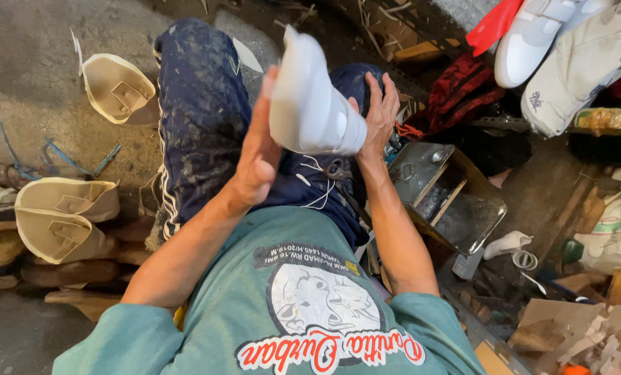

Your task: The person sits on the floor and uses a curved metal tool to scrape and shape the sole and heel of a white shoe. They repeatedly turn the shoe over to work on different edges and inspect the fit of the sole.

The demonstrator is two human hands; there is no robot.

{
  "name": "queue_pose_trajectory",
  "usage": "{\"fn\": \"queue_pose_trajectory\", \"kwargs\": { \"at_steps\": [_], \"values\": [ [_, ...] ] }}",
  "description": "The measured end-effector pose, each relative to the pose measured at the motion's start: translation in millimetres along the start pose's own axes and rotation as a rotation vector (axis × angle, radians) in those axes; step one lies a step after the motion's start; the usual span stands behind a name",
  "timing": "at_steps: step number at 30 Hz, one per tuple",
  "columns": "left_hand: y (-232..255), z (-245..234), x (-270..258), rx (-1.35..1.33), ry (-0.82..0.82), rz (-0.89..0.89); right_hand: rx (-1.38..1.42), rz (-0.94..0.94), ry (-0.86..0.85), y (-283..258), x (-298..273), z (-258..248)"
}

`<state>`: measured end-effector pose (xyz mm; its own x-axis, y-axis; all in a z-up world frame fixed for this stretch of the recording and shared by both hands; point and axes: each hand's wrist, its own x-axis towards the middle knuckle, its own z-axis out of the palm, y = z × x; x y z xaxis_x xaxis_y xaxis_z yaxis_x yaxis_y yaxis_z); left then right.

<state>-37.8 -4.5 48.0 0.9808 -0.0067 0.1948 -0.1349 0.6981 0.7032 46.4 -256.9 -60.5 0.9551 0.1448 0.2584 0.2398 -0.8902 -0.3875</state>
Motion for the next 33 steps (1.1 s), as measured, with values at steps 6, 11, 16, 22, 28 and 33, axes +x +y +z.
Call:
{"fn": "queue_pose_trajectory", "kwargs": {
  "at_steps": [6, 11, 16, 22, 28, 33],
  "values": [
    [-4, -18, 37, -0.633, 0.389, -0.449, 0.008, -0.013, 0.006, -16, -1, -8],
    [-44, -51, 26, -0.843, 0.389, -0.510, 0.001, -0.016, 0.026, -19, 0, -8],
    [-56, -61, 24, -0.882, 0.395, -0.555, 0.021, -0.006, 0.021, -19, 1, -12],
    [-61, -65, 26, -0.893, 0.347, -0.558, 0.005, -0.022, 0.030, -21, 2, -11],
    [-59, -64, 27, -0.884, 0.360, -0.577, -0.017, -0.007, 0.025, -21, 2, -12],
    [-55, -62, 28, -0.874, 0.374, -0.608, -0.009, -0.018, 0.028, -21, 3, -12]
  ]
}}
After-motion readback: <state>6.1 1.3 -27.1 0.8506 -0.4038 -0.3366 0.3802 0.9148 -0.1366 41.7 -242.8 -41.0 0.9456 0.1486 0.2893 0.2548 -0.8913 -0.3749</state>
